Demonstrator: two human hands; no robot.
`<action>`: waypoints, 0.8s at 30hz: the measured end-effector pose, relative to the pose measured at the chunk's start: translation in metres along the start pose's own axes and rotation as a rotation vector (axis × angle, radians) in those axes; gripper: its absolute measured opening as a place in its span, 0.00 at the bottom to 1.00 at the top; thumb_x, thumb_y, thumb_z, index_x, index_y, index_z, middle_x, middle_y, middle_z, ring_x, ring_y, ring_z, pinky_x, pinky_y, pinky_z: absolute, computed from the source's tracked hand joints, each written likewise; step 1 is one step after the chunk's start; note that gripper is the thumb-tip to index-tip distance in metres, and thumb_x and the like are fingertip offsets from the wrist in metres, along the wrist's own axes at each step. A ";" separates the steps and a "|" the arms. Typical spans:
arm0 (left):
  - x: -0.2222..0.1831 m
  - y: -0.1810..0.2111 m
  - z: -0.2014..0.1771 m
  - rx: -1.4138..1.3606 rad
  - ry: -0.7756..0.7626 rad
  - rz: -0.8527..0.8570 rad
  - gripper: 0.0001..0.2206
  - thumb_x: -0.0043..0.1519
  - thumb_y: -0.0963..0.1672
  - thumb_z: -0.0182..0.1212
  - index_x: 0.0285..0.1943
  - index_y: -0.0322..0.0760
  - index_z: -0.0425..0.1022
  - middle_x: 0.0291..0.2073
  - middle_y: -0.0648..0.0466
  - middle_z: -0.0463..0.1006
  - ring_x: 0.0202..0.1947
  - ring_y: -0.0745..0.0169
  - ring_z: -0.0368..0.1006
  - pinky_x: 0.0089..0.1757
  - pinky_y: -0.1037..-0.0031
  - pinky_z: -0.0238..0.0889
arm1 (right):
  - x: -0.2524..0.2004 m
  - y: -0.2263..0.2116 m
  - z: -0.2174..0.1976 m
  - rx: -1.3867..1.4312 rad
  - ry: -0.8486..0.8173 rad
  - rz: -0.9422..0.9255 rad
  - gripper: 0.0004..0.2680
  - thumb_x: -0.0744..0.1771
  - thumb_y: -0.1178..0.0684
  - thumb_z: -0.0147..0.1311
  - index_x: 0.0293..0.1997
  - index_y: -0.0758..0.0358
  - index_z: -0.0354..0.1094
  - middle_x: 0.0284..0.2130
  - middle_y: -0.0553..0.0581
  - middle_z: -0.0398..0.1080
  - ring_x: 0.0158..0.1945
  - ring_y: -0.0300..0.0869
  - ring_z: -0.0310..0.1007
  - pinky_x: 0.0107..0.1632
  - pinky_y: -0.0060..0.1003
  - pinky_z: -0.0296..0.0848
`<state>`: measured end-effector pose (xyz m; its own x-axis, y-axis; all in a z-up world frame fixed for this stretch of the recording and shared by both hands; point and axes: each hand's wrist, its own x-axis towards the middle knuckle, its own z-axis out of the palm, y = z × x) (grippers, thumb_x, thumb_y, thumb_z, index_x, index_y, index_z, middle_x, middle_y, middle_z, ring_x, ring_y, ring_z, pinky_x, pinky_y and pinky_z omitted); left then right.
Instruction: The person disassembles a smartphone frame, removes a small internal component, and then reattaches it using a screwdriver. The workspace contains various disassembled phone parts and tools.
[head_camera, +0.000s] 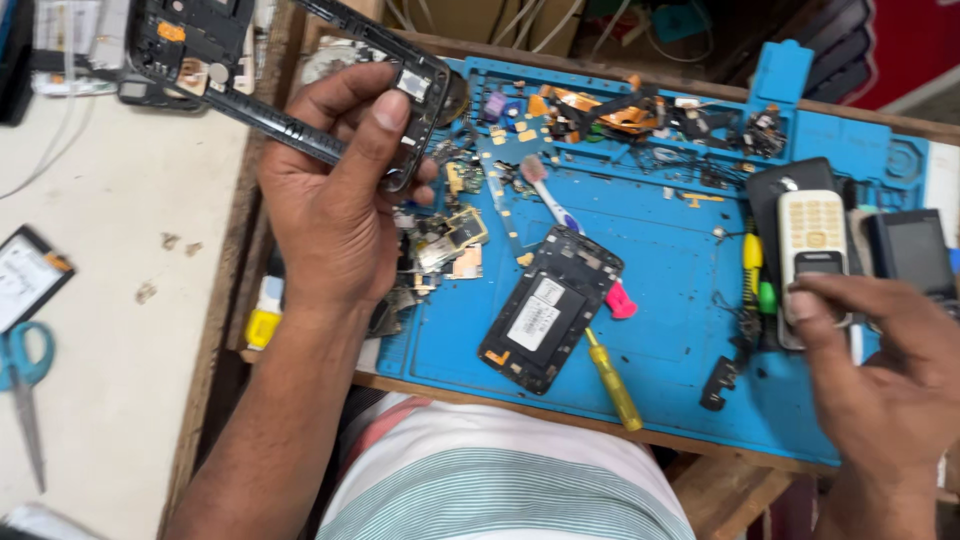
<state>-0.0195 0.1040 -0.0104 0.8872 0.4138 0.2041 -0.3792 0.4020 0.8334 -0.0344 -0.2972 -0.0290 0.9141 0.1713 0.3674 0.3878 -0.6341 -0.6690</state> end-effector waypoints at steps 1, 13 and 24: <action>0.001 0.001 -0.002 0.005 0.020 0.014 0.13 0.69 0.41 0.69 0.59 0.27 0.75 0.37 0.51 0.80 0.28 0.66 0.78 0.31 0.76 0.73 | 0.006 -0.013 0.006 -0.067 -0.046 -0.044 0.06 0.72 0.59 0.62 0.54 0.68 0.73 0.43 0.62 0.75 0.42 0.43 0.76 0.48 0.31 0.73; -0.001 -0.013 -0.013 0.048 0.059 -0.024 0.14 0.65 0.43 0.69 0.56 0.28 0.76 0.37 0.54 0.80 0.29 0.69 0.78 0.27 0.81 0.70 | 0.027 -0.102 0.094 -0.374 -0.368 -0.427 0.20 0.60 0.46 0.67 0.54 0.61 0.72 0.56 0.61 0.69 0.56 0.55 0.71 0.53 0.51 0.70; -0.028 -0.043 0.012 0.060 -0.150 -0.160 0.12 0.68 0.43 0.65 0.56 0.31 0.76 0.40 0.54 0.81 0.35 0.71 0.79 0.36 0.80 0.74 | 0.001 -0.096 0.063 -0.191 -0.318 -0.055 0.13 0.62 0.59 0.64 0.51 0.61 0.73 0.46 0.58 0.75 0.35 0.42 0.80 0.38 0.36 0.78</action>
<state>-0.0248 0.0652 -0.0454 0.9656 0.2210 0.1370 -0.2182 0.4016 0.8894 -0.0631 -0.1884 -0.0053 0.8953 0.4157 0.1602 0.4356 -0.7415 -0.5104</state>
